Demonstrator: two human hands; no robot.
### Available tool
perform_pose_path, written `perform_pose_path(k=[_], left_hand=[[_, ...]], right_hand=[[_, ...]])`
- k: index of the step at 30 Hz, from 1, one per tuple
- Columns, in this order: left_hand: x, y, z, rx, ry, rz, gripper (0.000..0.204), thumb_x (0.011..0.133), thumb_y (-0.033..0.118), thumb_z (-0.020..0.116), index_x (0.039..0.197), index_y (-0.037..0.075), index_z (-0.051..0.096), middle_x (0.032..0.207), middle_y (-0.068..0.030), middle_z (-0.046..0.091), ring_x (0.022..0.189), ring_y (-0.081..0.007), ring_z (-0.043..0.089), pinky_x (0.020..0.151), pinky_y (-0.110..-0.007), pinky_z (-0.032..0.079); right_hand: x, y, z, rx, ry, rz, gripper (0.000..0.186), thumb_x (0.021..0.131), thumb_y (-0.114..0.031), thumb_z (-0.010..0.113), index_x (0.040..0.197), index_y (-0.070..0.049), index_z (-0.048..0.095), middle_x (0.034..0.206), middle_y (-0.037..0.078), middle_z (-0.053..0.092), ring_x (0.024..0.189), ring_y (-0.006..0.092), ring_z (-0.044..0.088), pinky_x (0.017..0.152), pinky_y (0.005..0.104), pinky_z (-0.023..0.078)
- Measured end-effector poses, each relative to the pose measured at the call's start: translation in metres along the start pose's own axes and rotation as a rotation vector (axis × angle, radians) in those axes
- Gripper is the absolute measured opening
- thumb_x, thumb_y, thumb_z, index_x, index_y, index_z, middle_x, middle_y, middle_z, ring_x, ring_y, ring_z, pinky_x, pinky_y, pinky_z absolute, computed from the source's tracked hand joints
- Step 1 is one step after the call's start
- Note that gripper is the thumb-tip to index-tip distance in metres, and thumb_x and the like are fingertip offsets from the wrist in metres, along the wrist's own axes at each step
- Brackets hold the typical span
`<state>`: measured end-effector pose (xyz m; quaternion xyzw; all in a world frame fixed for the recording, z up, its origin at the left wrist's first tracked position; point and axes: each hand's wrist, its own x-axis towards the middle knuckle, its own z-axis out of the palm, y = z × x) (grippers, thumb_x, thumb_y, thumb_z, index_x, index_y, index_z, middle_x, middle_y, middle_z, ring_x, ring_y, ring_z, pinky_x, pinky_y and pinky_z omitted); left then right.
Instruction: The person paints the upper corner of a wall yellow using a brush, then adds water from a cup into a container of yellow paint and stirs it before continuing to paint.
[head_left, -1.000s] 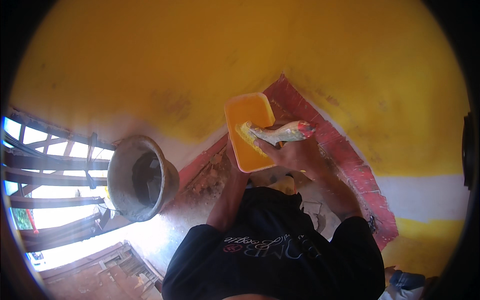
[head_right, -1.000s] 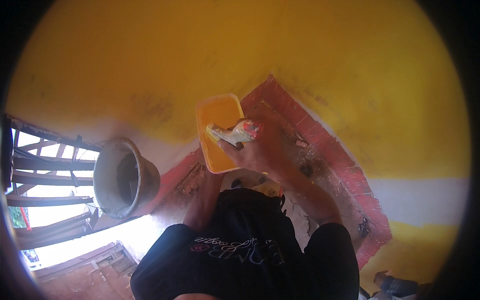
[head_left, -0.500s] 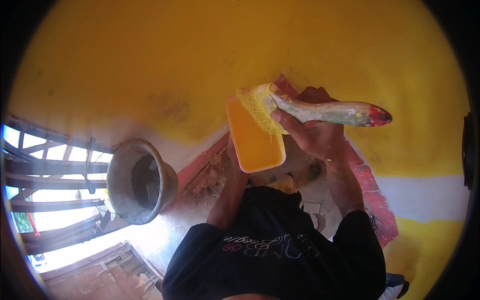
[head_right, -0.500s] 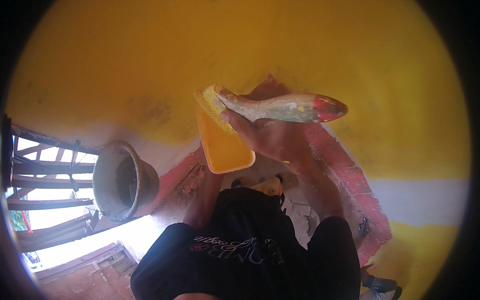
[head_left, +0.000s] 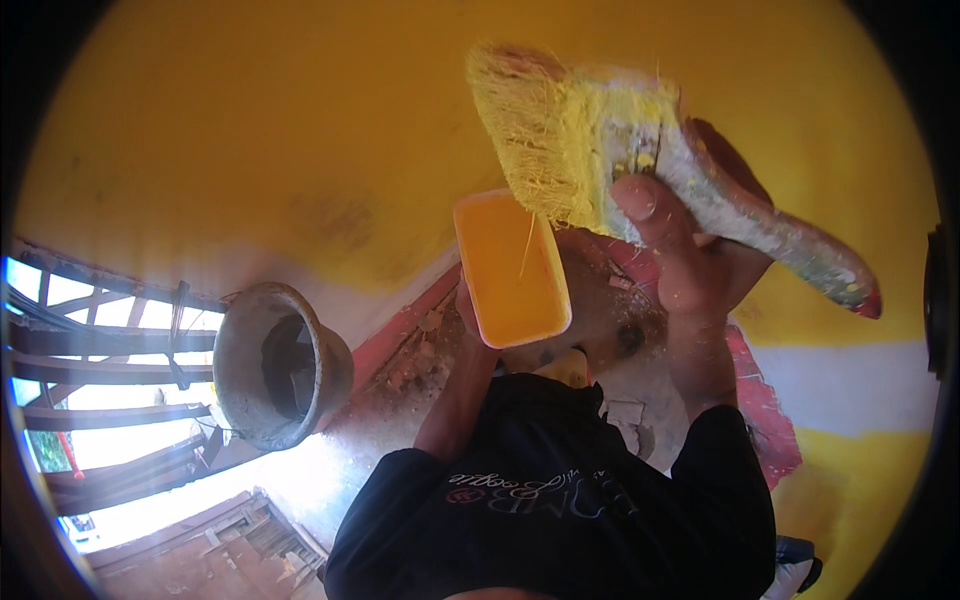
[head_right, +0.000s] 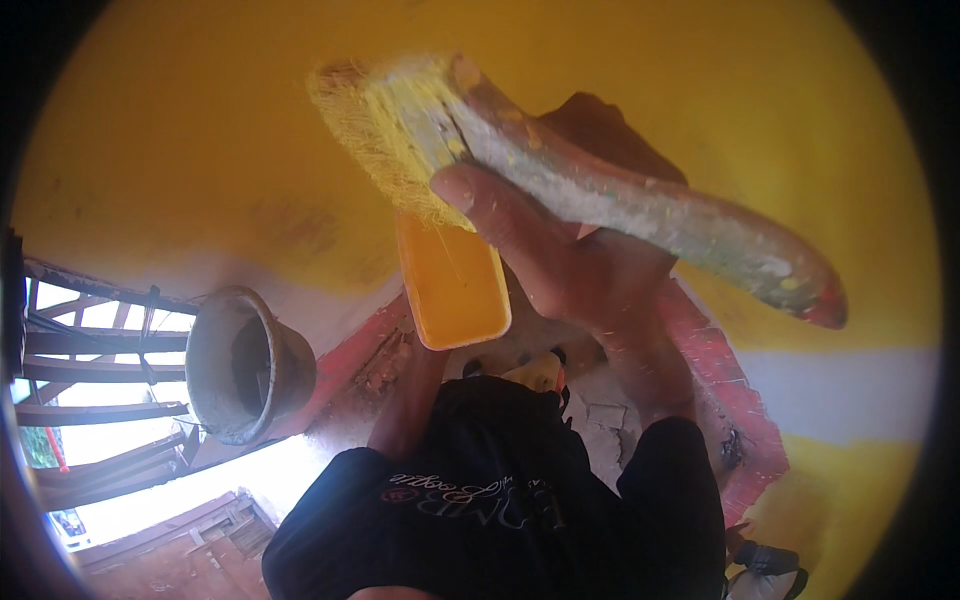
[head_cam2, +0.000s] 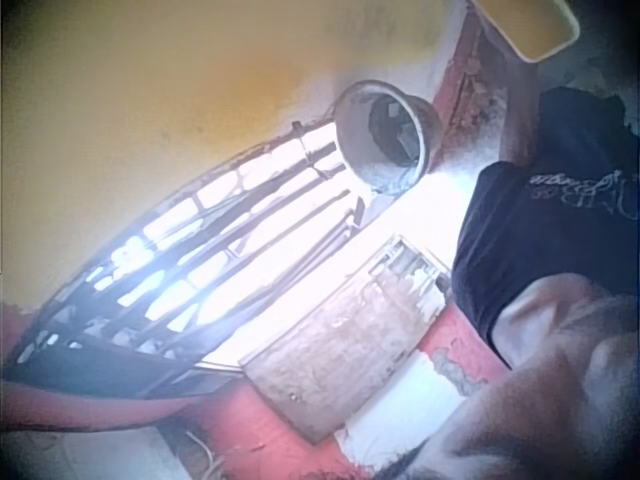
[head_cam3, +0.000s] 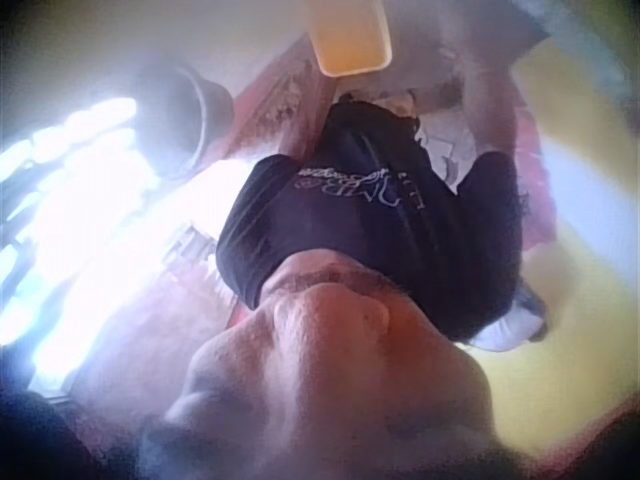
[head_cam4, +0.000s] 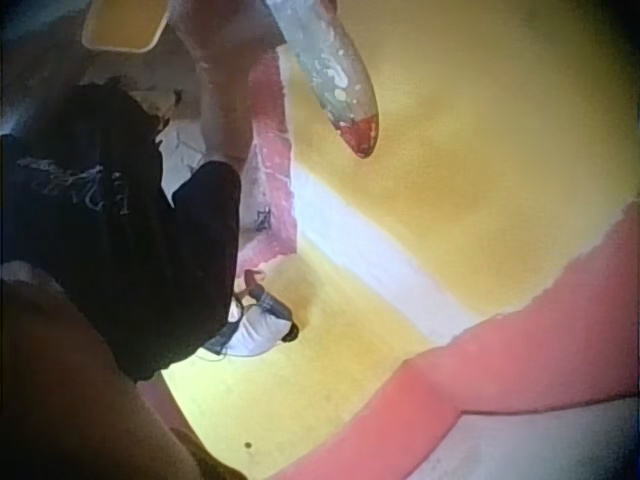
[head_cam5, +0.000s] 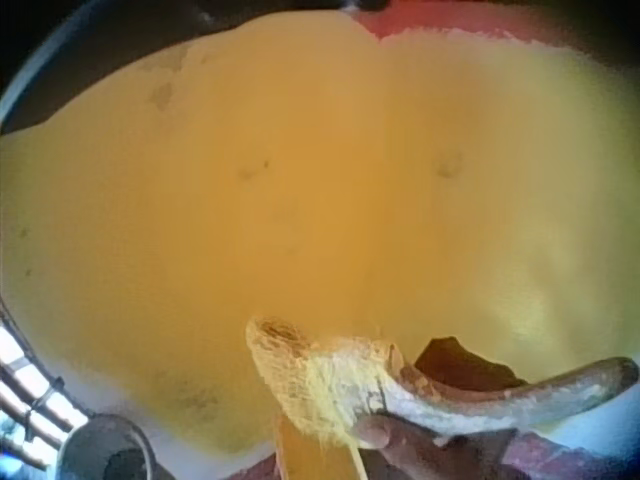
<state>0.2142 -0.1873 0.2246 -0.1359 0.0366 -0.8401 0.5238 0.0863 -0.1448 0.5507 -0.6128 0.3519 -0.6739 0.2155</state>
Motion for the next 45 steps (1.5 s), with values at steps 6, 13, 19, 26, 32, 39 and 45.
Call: perform_pose_path(k=[6, 13, 19, 26, 32, 39, 45], left_hand=[[-0.004, -0.025, 0.066, 0.557, -0.037, 0.171, 0.051, 0.099, 0.039, 0.036, 0.137, 0.005, 0.040, 0.130, -0.0129, 0.051, 0.116, -0.0268, 0.053, 0.099, -0.039, 0.044], [-0.020, -0.023, 0.048, 0.470, 0.058, 0.136, 0.053, 0.099, 0.040, 0.035, 0.138, 0.004, 0.039, 0.132, -0.0136, 0.050, 0.118, -0.0271, 0.052, 0.100, -0.039, 0.044], [-0.027, -0.017, 0.027, 0.526, 0.000, 0.153, 0.049, 0.099, 0.036, 0.035, 0.134, 0.003, 0.042, 0.125, -0.0127, 0.055, 0.109, -0.0269, 0.059, 0.093, -0.039, 0.049], [-0.026, -0.028, 0.051, 0.447, -0.023, 0.133, 0.048, 0.099, 0.035, 0.037, 0.134, 0.003, 0.042, 0.125, -0.0128, 0.056, 0.108, -0.0262, 0.059, 0.093, -0.040, 0.049], [-0.025, -0.031, 0.049, 0.413, 0.013, 0.093, 0.052, 0.097, 0.040, 0.040, 0.135, 0.004, 0.041, 0.125, -0.0133, 0.056, 0.111, -0.0282, 0.058, 0.096, -0.043, 0.047], [-0.022, -0.039, 0.048, 0.318, 0.013, 0.049, 0.055, 0.094, 0.044, 0.044, 0.133, 0.005, 0.042, 0.122, -0.0145, 0.058, 0.108, -0.0297, 0.060, 0.094, -0.045, 0.049], [-0.022, -0.041, 0.050, 0.373, 0.094, 0.071, 0.055, 0.095, 0.045, 0.043, 0.133, 0.005, 0.043, 0.122, -0.0144, 0.058, 0.109, -0.0298, 0.060, 0.095, -0.046, 0.049]], right_hand=[[-0.062, 0.087, -0.020, -0.671, -0.313, -0.486, 0.020, 0.079, -0.011, 0.073, 0.094, 0.000, 0.067, 0.087, 0.008, 0.068, 0.075, 0.0189, 0.065, 0.066, 0.0308, 0.049], [-0.087, 0.107, -0.007, -0.373, -0.313, 0.006, 0.022, 0.083, -0.015, 0.071, 0.099, 0.001, 0.068, 0.085, 0.007, 0.070, 0.073, 0.0148, 0.066, 0.065, 0.0299, 0.051], [-0.074, 0.122, -0.014, -0.614, -0.384, 0.220, 0.025, 0.078, -0.024, 0.074, 0.090, -0.002, 0.071, 0.068, 0.008, 0.065, 0.060, 0.0166, 0.063, 0.053, 0.0309, 0.046], [-0.057, 0.117, -0.004, -0.870, -0.452, 0.030, 0.019, 0.072, -0.022, 0.072, 0.080, -0.005, 0.067, 0.059, 0.012, 0.058, 0.056, 0.0331, 0.059, 0.057, 0.0407, 0.048], [-0.040, 0.112, 0.006, -1.083, -0.574, 0.010, 0.016, 0.071, -0.019, 0.068, 0.068, -0.004, 0.063, 0.059, 0.017, 0.059, 0.059, 0.0365, 0.060, 0.060, 0.0445, 0.048], [-0.035, 0.112, 0.011, -1.192, -0.595, -0.047, 0.017, 0.070, -0.017, 0.065, 0.064, -0.001, 0.062, 0.063, 0.020, 0.061, 0.058, 0.0392, 0.060, 0.062, 0.0469, 0.048], [-0.026, 0.108, 0.016, -1.206, -0.695, 0.121, 0.015, 0.069, -0.016, 0.064, 0.067, -0.001, 0.063, 0.063, 0.021, 0.060, 0.061, 0.0387, 0.062, 0.062, 0.0468, 0.050]])
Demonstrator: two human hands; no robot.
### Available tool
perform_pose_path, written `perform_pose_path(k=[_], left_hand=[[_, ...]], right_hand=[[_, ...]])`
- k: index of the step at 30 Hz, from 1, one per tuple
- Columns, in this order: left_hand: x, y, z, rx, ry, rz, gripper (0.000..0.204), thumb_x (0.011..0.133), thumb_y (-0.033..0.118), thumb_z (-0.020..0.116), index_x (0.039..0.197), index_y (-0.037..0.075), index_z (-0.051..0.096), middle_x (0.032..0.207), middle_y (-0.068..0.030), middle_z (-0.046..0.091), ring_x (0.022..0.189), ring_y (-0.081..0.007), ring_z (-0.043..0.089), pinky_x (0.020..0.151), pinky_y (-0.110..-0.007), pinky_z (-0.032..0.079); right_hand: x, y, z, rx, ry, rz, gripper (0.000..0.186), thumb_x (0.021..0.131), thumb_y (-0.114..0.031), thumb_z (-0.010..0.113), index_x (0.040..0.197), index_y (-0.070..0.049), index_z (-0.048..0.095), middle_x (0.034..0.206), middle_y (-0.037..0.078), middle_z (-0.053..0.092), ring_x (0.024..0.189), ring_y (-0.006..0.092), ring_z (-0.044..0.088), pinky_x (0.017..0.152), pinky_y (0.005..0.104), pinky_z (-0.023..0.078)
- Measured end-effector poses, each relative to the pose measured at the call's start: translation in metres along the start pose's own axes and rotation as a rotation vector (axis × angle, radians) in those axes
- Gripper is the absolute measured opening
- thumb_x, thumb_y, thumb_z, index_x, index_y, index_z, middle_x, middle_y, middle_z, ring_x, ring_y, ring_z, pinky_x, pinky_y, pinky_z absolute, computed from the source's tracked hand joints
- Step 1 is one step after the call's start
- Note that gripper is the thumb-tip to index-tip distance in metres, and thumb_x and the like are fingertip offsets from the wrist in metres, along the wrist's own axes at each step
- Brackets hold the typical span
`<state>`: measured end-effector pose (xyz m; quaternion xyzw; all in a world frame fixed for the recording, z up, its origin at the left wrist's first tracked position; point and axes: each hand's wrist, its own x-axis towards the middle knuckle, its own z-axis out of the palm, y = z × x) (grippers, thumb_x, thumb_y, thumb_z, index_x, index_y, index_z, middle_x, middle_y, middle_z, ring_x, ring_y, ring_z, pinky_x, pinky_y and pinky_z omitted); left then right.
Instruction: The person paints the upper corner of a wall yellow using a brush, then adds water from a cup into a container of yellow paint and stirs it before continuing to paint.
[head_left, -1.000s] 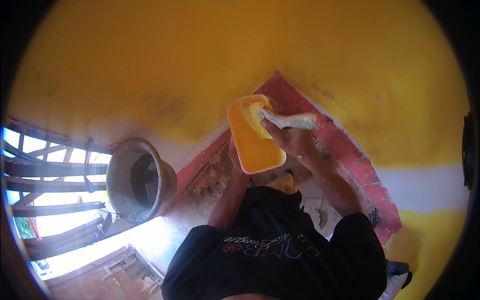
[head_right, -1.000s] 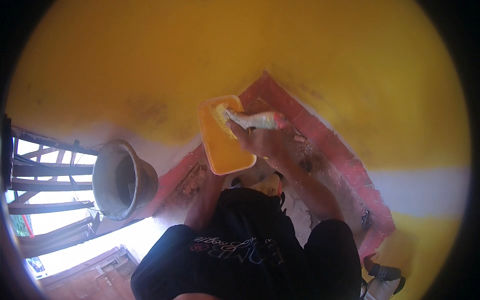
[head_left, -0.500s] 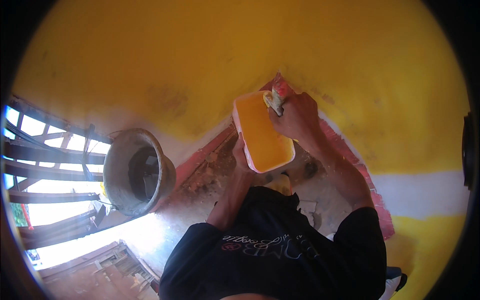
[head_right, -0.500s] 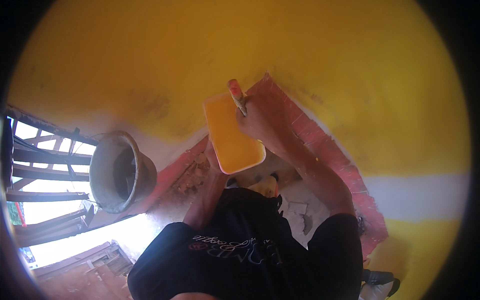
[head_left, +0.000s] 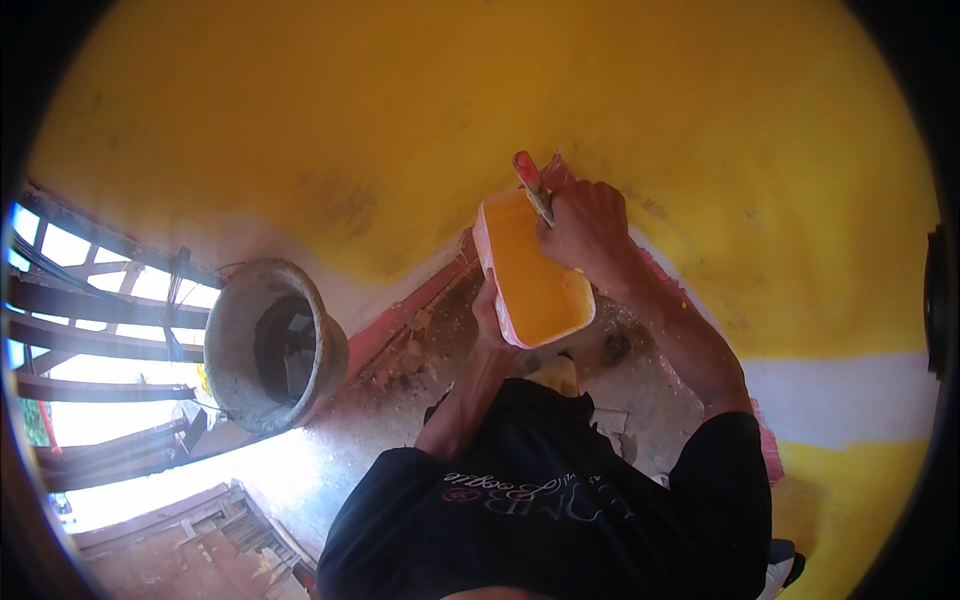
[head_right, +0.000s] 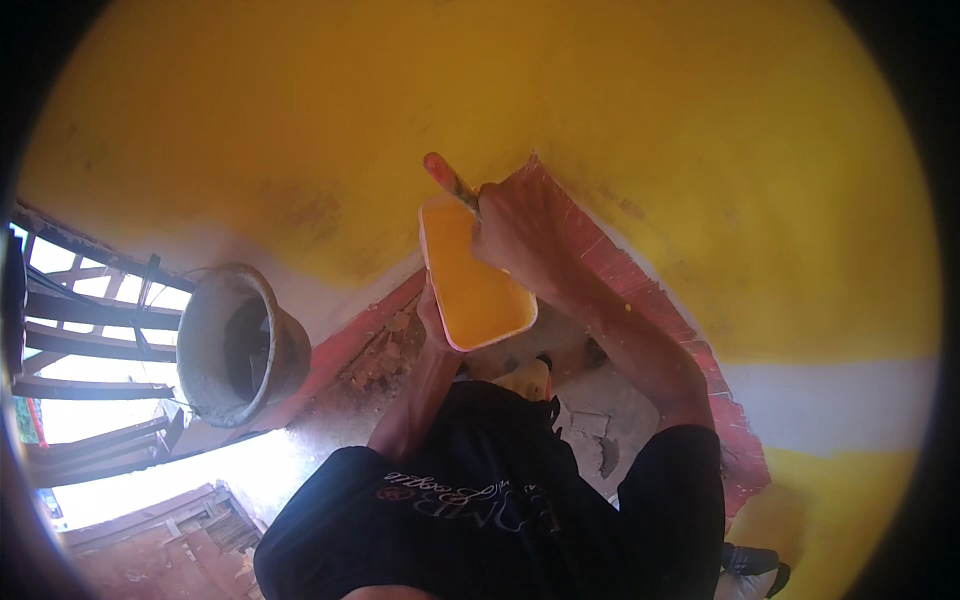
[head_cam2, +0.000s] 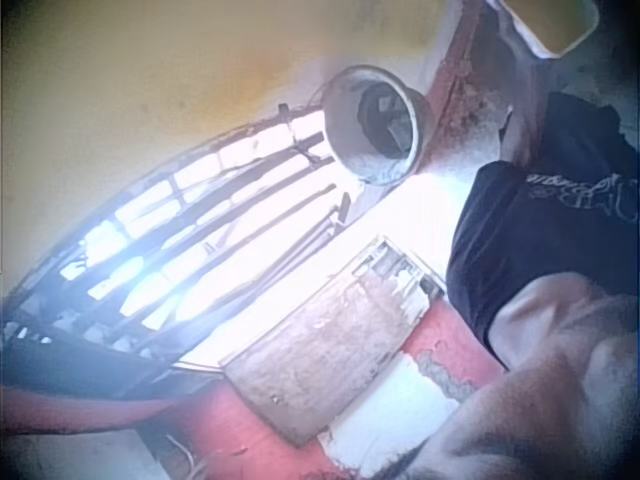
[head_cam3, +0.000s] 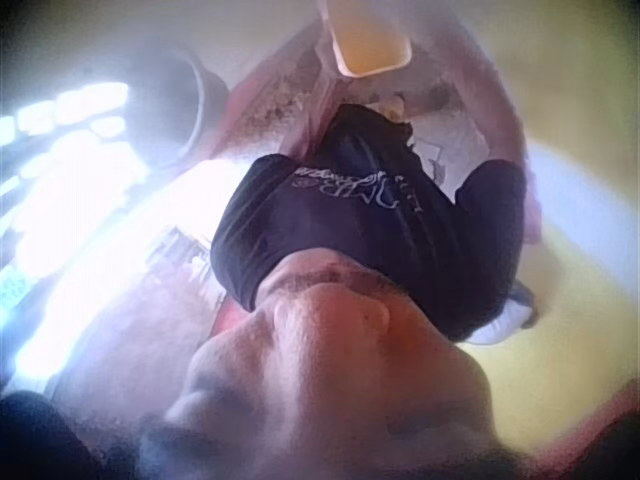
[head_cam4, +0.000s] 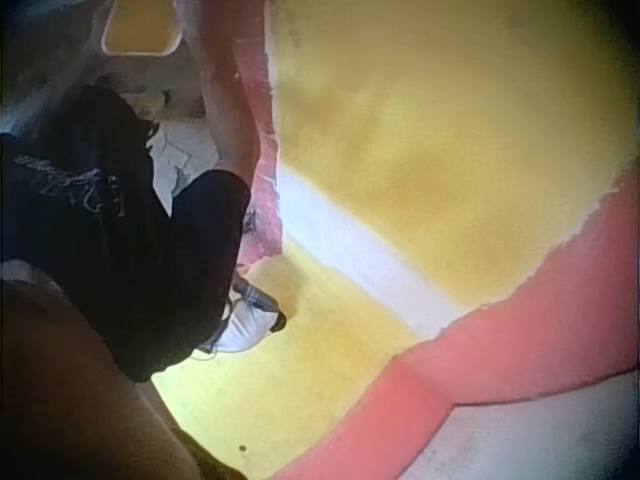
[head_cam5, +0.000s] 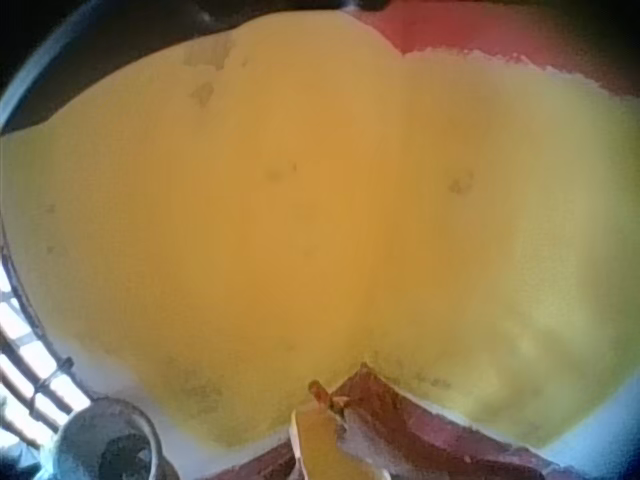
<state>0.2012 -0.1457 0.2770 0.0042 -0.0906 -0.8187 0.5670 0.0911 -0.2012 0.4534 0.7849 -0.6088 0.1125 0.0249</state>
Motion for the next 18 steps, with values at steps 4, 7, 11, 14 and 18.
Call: perform_pose_path(k=[4, 7, 11, 14, 18], left_hand=[[0.003, 0.000, 0.011, -0.066, -0.046, 0.012, 0.056, 0.095, 0.045, 0.042, 0.135, 0.006, 0.041, 0.124, -0.0141, 0.057, 0.111, -0.0300, 0.059, 0.097, -0.047, 0.047], [0.004, 0.003, 0.015, -0.056, -0.028, 0.029, 0.057, 0.095, 0.046, 0.042, 0.136, 0.006, 0.040, 0.128, -0.0137, 0.055, 0.114, -0.0299, 0.057, 0.098, -0.047, 0.046], [0.003, 0.008, 0.018, -0.067, 0.023, 0.037, 0.059, 0.095, 0.047, 0.043, 0.138, 0.007, 0.039, 0.131, -0.0133, 0.052, 0.116, -0.0300, 0.055, 0.099, -0.048, 0.045], [0.003, 0.012, 0.029, -0.107, 0.011, 0.046, 0.048, 0.098, 0.040, 0.040, 0.132, 0.007, 0.044, 0.124, -0.0110, 0.056, 0.111, -0.0267, 0.057, 0.095, -0.044, 0.047], [0.004, 0.013, 0.034, -0.058, -0.009, 0.085, 0.043, 0.099, 0.036, 0.040, 0.129, 0.006, 0.048, 0.120, -0.0097, 0.058, 0.109, -0.0244, 0.058, 0.094, -0.042, 0.047]], right_hand=[[0.005, 0.011, 0.001, 0.033, 0.075, 0.026, 0.020, 0.069, -0.020, 0.067, 0.071, -0.001, 0.064, 0.065, 0.019, 0.063, 0.064, 0.0371, 0.064, 0.064, 0.0452, 0.051], [0.008, 0.014, -0.012, 0.171, -0.047, 0.149, 0.026, 0.070, -0.026, 0.070, 0.071, 0.000, 0.065, 0.065, 0.018, 0.064, 0.065, 0.0360, 0.065, 0.065, 0.0431, 0.052], [-0.005, 0.015, -0.015, 0.274, 0.004, 0.130, 0.031, 0.070, -0.030, 0.072, 0.069, 0.000, 0.065, 0.063, 0.016, 0.064, 0.064, 0.0353, 0.065, 0.063, 0.0412, 0.053], [-0.017, 0.014, -0.003, 0.244, 0.072, 0.078, 0.029, 0.071, -0.030, 0.072, 0.068, -0.002, 0.065, 0.062, 0.015, 0.063, 0.062, 0.0342, 0.064, 0.061, 0.0410, 0.052], [-0.027, 0.004, -0.001, 0.197, 0.107, 0.048, 0.024, 0.071, -0.027, 0.071, 0.065, -0.005, 0.066, 0.060, 0.014, 0.062, 0.059, 0.0332, 0.064, 0.058, 0.0410, 0.051]])
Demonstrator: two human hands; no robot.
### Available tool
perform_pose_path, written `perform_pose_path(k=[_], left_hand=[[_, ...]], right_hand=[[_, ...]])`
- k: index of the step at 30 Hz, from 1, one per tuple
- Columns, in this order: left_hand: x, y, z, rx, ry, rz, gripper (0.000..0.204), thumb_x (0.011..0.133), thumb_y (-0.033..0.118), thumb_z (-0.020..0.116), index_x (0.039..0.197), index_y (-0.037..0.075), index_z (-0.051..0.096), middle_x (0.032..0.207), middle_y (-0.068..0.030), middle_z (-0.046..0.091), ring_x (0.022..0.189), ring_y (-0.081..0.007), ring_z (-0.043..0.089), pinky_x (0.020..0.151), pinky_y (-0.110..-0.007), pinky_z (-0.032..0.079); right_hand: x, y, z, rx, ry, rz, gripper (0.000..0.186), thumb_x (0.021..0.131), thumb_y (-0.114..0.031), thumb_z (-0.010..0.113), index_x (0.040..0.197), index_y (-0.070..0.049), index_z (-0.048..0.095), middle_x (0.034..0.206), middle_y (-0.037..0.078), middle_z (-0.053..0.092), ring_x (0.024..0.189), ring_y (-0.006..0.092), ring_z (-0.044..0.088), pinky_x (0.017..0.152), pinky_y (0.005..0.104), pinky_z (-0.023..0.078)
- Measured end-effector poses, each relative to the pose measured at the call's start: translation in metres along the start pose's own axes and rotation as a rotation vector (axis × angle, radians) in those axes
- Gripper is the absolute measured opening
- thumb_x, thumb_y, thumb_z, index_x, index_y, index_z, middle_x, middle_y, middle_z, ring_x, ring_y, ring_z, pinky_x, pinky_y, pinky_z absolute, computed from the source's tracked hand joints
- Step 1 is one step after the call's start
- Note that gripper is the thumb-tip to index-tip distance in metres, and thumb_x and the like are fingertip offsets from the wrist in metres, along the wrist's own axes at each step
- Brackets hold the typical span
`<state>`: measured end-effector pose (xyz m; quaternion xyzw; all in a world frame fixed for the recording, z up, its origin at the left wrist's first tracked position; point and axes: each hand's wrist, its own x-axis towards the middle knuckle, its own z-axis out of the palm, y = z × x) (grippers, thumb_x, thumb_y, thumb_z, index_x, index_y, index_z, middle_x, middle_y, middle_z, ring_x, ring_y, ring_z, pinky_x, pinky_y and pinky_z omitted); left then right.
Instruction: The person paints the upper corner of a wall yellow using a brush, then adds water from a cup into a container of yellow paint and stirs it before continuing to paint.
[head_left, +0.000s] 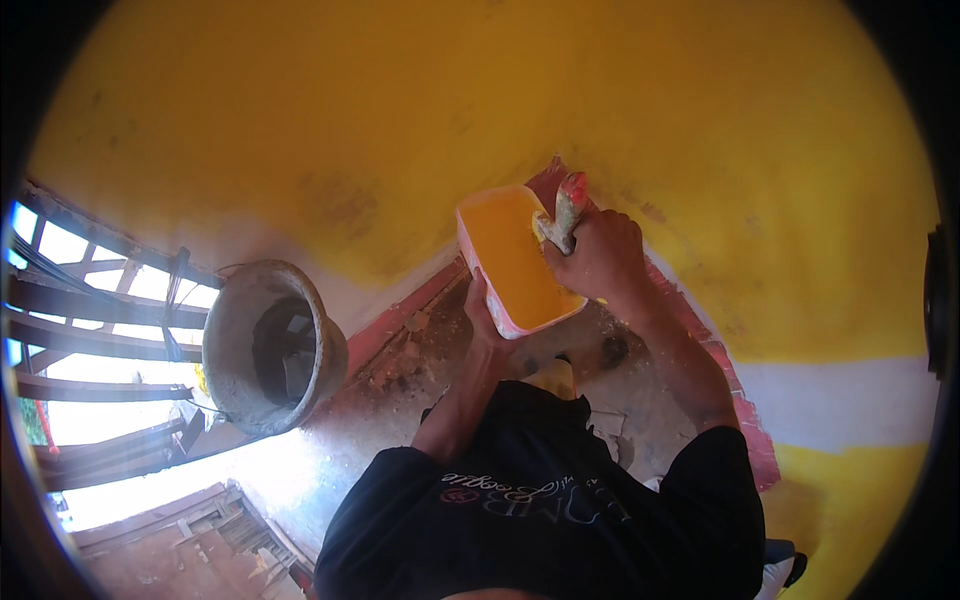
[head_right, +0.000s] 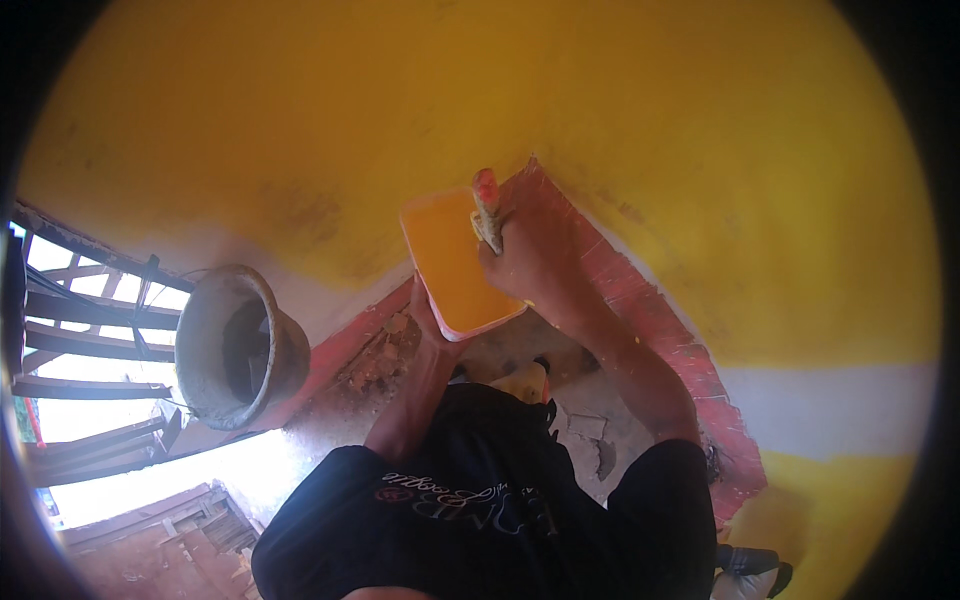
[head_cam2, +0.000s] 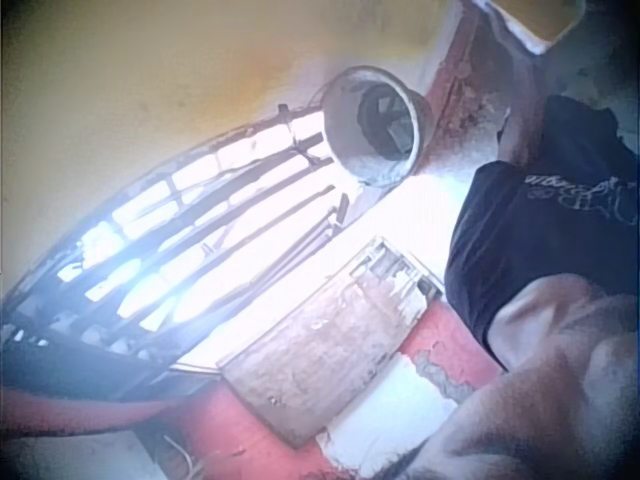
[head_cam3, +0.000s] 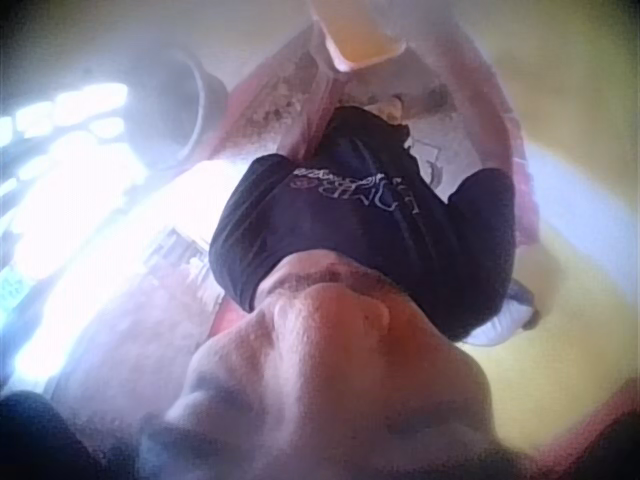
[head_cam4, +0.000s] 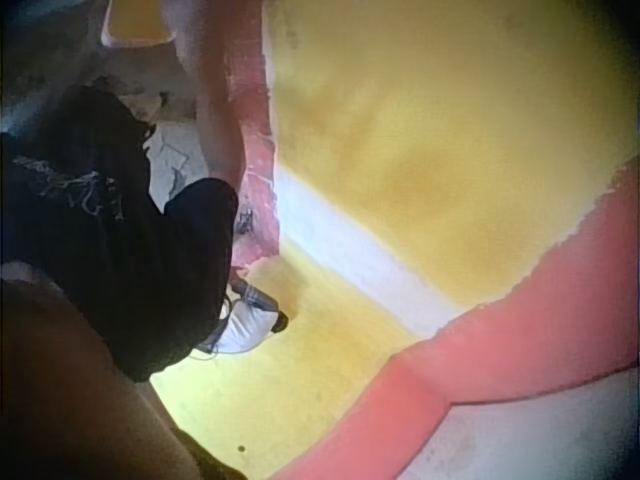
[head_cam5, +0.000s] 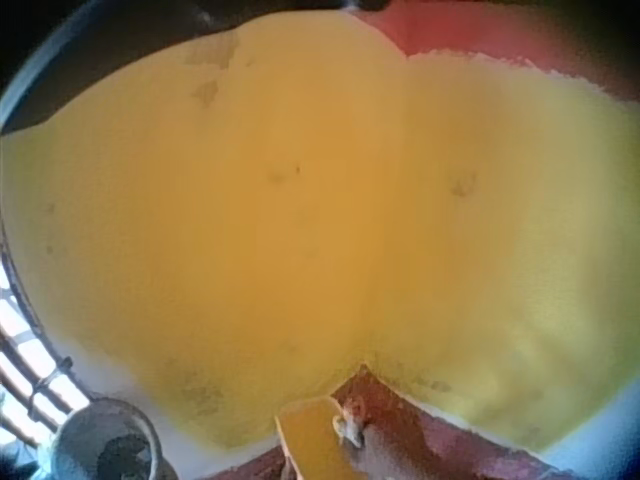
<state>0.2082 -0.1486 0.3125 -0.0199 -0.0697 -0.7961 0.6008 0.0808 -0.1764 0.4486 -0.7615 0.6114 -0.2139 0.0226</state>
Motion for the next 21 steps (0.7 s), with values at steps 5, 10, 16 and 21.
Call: perform_pose_path(k=[5, 10, 16, 21], left_hand=[[0.004, -0.002, -0.002, -0.041, -0.071, 0.019, 0.043, 0.099, 0.036, 0.039, 0.129, 0.006, 0.047, 0.121, -0.0101, 0.057, 0.109, -0.0249, 0.057, 0.094, -0.041, 0.047], [0.008, -0.004, -0.022, 0.014, -0.013, 0.030, 0.055, 0.096, 0.045, 0.042, 0.136, 0.007, 0.041, 0.129, -0.0125, 0.054, 0.114, -0.0283, 0.056, 0.098, -0.045, 0.046], [0.010, -0.005, -0.018, 0.035, 0.004, 0.047, 0.048, 0.099, 0.043, 0.038, 0.130, 0.007, 0.046, 0.123, -0.0100, 0.057, 0.110, -0.0256, 0.057, 0.094, -0.042, 0.047], [0.014, -0.006, -0.024, 0.017, 0.024, 0.053, 0.049, 0.099, 0.044, 0.039, 0.130, 0.007, 0.046, 0.123, -0.0097, 0.057, 0.109, -0.0256, 0.058, 0.093, -0.043, 0.047]], right_hand=[[0.000, -0.008, 0.000, -0.121, -0.004, -0.095, 0.019, 0.071, -0.021, 0.067, 0.062, -0.004, 0.064, 0.058, 0.016, 0.060, 0.056, 0.0343, 0.062, 0.056, 0.0428, 0.050], [0.007, -0.011, -0.001, -0.186, 0.004, -0.132, 0.019, 0.070, -0.019, 0.067, 0.060, -0.003, 0.063, 0.057, 0.017, 0.059, 0.054, 0.0355, 0.061, 0.056, 0.0441, 0.049], [0.011, -0.009, -0.003, -0.207, 0.011, -0.150, 0.020, 0.069, -0.019, 0.068, 0.060, -0.002, 0.063, 0.057, 0.018, 0.059, 0.055, 0.0354, 0.061, 0.056, 0.0446, 0.049], [0.014, -0.009, -0.006, -0.221, -0.009, -0.146, 0.021, 0.069, -0.020, 0.069, 0.062, -0.001, 0.064, 0.058, 0.019, 0.060, 0.057, 0.0358, 0.062, 0.058, 0.0452, 0.049]])
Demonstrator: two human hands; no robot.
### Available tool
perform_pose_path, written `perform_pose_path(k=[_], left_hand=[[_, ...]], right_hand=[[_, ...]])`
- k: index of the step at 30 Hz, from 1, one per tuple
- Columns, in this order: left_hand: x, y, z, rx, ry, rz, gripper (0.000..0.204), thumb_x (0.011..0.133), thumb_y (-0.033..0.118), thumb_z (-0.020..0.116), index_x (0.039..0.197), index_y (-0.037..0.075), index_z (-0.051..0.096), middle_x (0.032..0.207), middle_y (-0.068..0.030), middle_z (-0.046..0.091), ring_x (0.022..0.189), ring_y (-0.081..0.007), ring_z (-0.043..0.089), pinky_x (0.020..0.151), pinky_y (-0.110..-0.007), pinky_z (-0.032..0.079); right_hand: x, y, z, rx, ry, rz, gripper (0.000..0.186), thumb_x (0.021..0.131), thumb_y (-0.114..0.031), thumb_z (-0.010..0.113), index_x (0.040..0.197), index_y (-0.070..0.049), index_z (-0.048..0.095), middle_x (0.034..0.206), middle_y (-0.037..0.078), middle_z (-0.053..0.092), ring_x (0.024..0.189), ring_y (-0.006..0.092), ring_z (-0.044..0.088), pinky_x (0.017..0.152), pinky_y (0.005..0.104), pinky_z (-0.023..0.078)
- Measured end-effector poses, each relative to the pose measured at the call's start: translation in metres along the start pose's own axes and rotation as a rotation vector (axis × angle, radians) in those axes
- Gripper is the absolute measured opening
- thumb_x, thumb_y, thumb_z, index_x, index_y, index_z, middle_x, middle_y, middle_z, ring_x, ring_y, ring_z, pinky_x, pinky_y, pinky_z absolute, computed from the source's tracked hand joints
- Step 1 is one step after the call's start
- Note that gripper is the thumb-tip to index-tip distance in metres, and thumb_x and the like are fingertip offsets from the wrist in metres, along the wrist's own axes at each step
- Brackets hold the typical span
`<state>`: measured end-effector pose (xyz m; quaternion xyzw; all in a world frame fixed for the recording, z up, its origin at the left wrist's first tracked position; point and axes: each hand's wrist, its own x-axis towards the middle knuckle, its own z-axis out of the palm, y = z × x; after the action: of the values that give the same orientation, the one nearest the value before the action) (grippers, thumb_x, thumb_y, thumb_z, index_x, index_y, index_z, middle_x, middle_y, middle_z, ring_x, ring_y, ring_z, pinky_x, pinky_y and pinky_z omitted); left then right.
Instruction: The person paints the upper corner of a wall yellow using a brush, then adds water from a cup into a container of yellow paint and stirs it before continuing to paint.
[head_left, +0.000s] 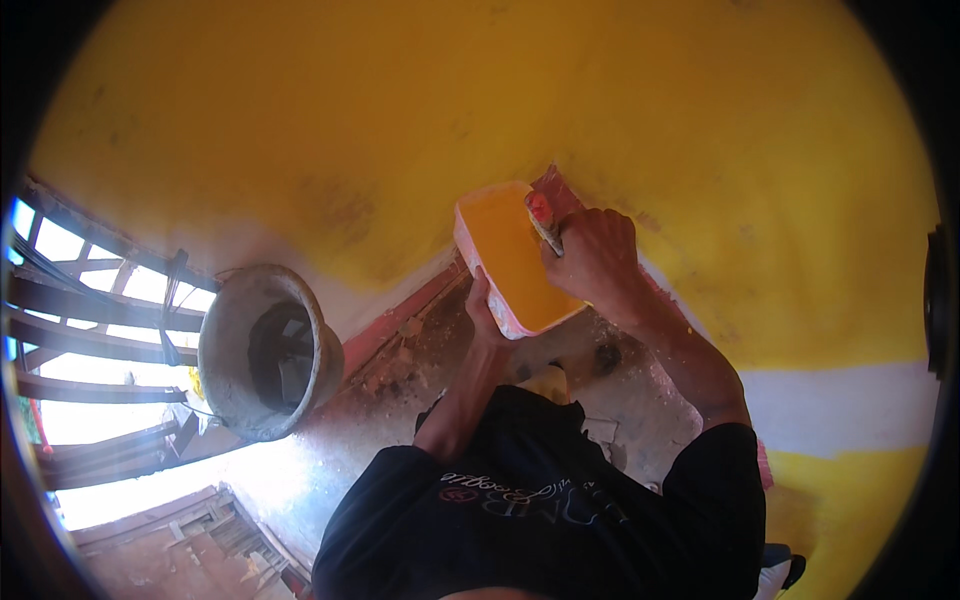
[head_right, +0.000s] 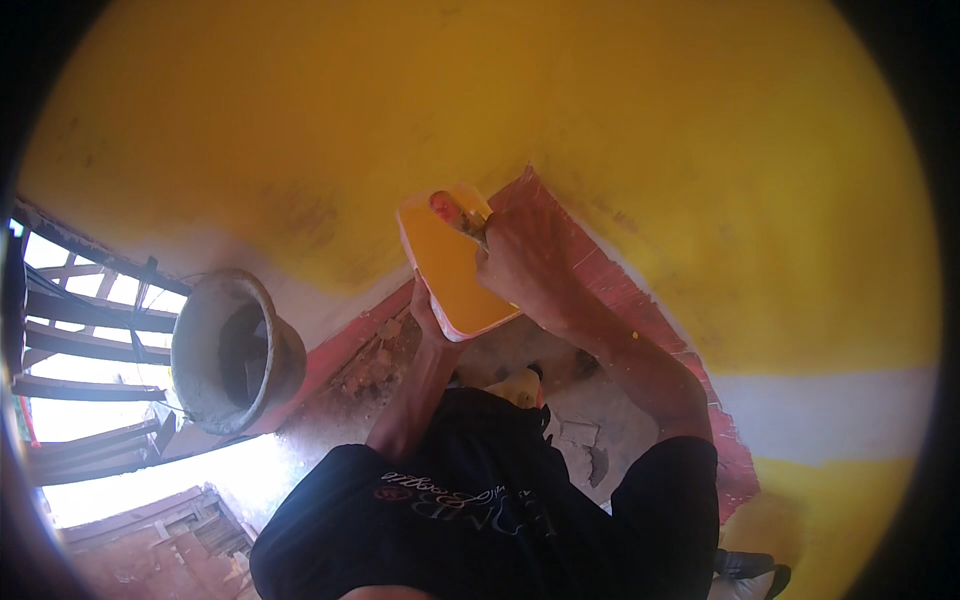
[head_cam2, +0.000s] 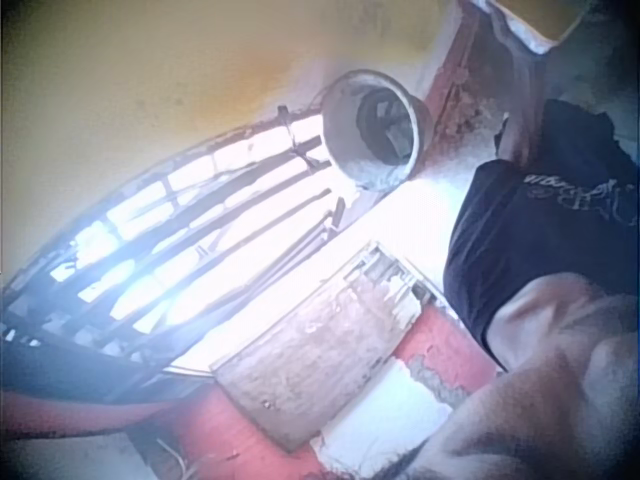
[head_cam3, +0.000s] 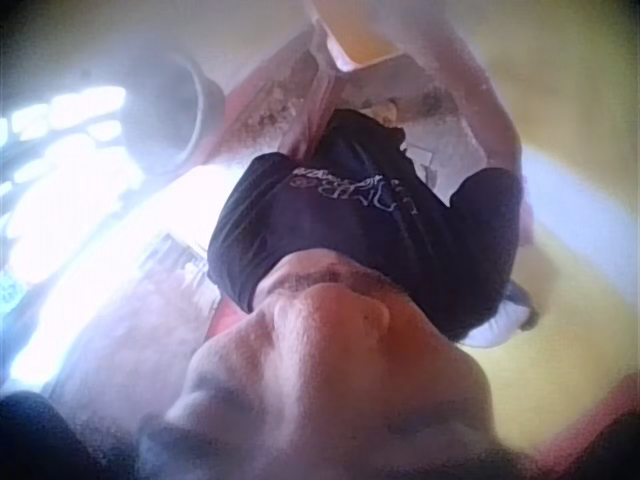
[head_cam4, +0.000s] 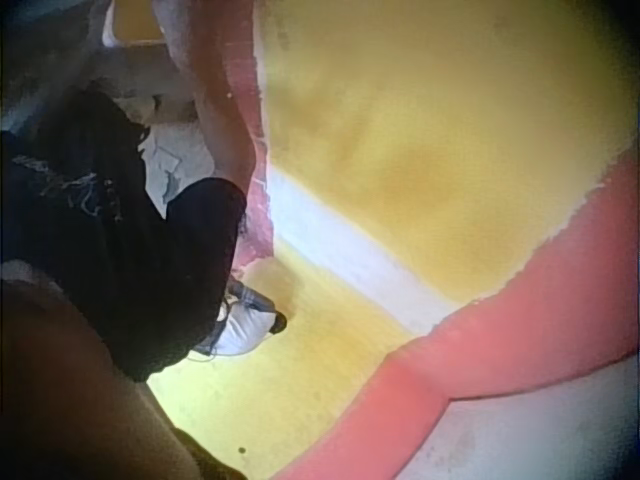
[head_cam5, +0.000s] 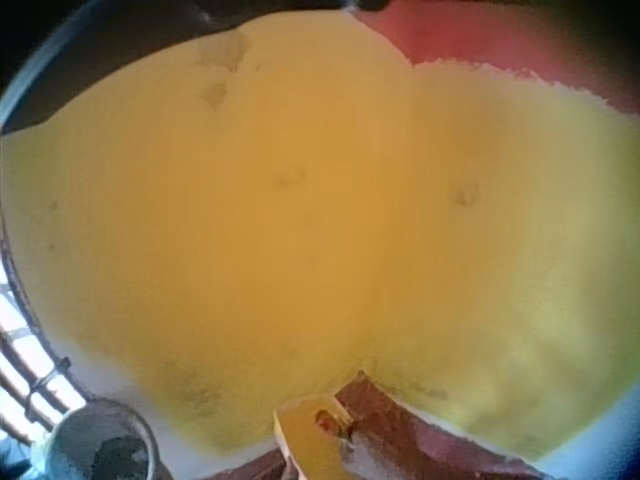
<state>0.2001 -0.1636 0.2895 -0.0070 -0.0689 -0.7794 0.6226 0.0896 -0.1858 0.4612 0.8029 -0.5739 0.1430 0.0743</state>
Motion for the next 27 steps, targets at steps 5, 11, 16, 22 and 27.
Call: perform_pose_path(k=[5, 11, 16, 22, 27], left_hand=[[0.002, 0.001, 0.005, 0.020, -0.005, 0.001, 0.049, 0.099, 0.043, 0.038, 0.130, 0.007, 0.046, 0.122, -0.0096, 0.058, 0.108, -0.0253, 0.058, 0.093, -0.042, 0.048], [0.006, 0.004, 0.005, 0.025, -0.030, -0.012, 0.049, 0.099, 0.042, 0.038, 0.129, 0.005, 0.046, 0.120, -0.0095, 0.058, 0.107, -0.0249, 0.058, 0.092, -0.041, 0.048], [0.010, 0.008, 0.021, 0.046, -0.162, -0.032, 0.055, 0.097, 0.045, 0.037, 0.134, 0.004, 0.042, 0.126, -0.0127, 0.054, 0.114, -0.0276, 0.054, 0.097, -0.043, 0.044], [0.020, 0.009, 0.013, 0.313, -0.098, -0.025, 0.065, 0.093, 0.052, 0.038, 0.140, 0.007, 0.036, 0.135, -0.0131, 0.049, 0.122, -0.0295, 0.050, 0.103, -0.045, 0.040], [0.032, -0.002, 0.004, 0.327, -0.140, 0.014, 0.060, 0.096, 0.050, 0.034, 0.140, 0.009, 0.037, 0.136, -0.0100, 0.048, 0.122, -0.0278, 0.050, 0.103, -0.043, 0.041]], right_hand=[[0.002, 0.001, -0.001, 0.028, -0.032, 0.030, 0.022, 0.069, -0.021, 0.069, 0.062, -0.001, 0.063, 0.059, 0.019, 0.060, 0.058, 0.0359, 0.062, 0.059, 0.0454, 0.049], [0.003, 0.006, 0.005, -0.007, 0.018, 0.022, 0.021, 0.070, -0.022, 0.069, 0.064, -0.003, 0.064, 0.061, 0.018, 0.061, 0.059, 0.0359, 0.062, 0.057, 0.0452, 0.048], [-0.004, 0.009, -0.010, 0.273, 0.031, 0.055, 0.020, 0.072, -0.026, 0.070, 0.073, -0.006, 0.067, 0.062, 0.013, 0.062, 0.059, 0.0334, 0.062, 0.055, 0.0423, 0.048], [-0.014, 0.026, -0.001, 0.432, 0.200, 0.190, 0.025, 0.072, -0.031, 0.074, 0.077, -0.008, 0.066, 0.065, 0.009, 0.061, 0.065, 0.0289, 0.064, 0.057, 0.0381, 0.048], [-0.016, 0.052, 0.008, 0.484, 0.108, 0.256, 0.028, 0.071, -0.030, 0.074, 0.077, -0.005, 0.065, 0.069, 0.013, 0.063, 0.068, 0.0303, 0.065, 0.060, 0.0388, 0.049]])
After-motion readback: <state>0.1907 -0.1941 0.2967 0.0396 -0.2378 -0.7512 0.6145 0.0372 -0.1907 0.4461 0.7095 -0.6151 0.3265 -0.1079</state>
